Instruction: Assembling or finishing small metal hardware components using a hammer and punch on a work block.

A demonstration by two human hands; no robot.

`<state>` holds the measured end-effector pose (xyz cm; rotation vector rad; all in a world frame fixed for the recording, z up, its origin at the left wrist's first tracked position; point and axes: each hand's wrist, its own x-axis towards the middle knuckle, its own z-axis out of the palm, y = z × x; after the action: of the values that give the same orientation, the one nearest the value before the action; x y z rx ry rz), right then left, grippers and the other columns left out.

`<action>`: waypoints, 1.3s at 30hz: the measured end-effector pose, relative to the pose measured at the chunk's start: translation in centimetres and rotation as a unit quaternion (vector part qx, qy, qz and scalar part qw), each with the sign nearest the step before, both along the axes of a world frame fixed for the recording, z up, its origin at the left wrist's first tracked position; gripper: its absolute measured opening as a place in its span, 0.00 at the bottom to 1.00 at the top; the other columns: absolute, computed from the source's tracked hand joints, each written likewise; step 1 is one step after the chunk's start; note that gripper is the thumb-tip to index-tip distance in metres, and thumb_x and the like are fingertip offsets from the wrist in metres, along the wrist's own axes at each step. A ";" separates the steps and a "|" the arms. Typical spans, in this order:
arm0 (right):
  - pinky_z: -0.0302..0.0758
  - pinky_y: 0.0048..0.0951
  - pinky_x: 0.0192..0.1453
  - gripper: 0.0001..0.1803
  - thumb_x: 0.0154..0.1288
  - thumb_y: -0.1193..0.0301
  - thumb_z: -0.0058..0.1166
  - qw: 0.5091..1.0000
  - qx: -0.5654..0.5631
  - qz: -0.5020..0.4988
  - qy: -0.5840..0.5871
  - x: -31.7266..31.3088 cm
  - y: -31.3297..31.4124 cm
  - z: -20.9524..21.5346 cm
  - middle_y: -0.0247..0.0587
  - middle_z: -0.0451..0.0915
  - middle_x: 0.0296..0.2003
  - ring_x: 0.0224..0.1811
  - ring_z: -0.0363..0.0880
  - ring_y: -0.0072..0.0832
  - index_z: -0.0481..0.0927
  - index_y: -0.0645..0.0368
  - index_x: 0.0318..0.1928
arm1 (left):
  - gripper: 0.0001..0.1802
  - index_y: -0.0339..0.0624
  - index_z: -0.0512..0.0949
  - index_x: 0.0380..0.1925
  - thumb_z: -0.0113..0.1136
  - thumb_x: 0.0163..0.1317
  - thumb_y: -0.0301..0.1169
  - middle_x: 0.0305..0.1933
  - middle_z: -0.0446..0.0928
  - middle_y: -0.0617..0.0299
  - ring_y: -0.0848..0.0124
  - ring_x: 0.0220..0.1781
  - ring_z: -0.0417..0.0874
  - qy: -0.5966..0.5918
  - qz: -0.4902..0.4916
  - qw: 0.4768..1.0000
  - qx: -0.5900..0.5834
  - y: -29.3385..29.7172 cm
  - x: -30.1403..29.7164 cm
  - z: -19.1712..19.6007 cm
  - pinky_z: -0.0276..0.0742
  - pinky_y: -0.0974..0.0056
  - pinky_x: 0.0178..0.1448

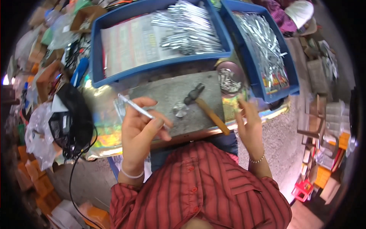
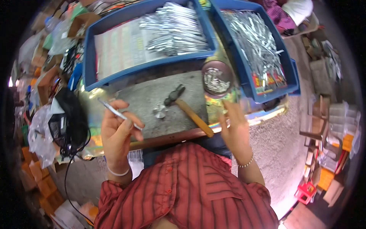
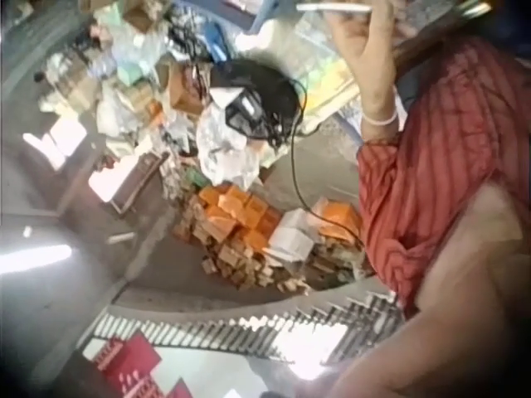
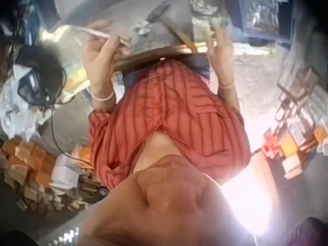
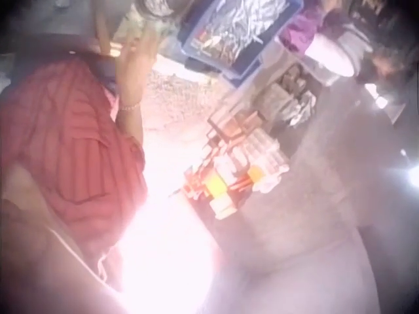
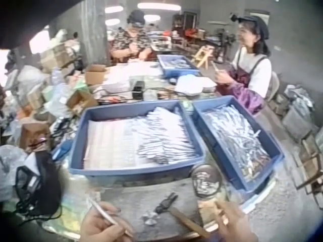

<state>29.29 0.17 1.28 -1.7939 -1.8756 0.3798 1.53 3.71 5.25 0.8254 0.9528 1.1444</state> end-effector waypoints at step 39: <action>0.69 0.17 0.27 0.04 0.60 0.77 0.52 0.918 -0.051 0.217 0.327 -7.9 2.8 5.9 0.36 0.74 0.26 0.23 0.72 0.19 0.74 0.64 0.35 | 0.08 0.33 0.73 0.40 0.54 0.61 0.22 0.36 0.78 0.59 0.76 0.39 0.78 0.061 -0.138 0.986 0.074 -2.5 1.8 -1.3 0.76 0.72 0.43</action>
<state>21.36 2.94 7.13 -1.0749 -1.7401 1.1035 3.38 1.25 4.00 1.1211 0.8291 0.9402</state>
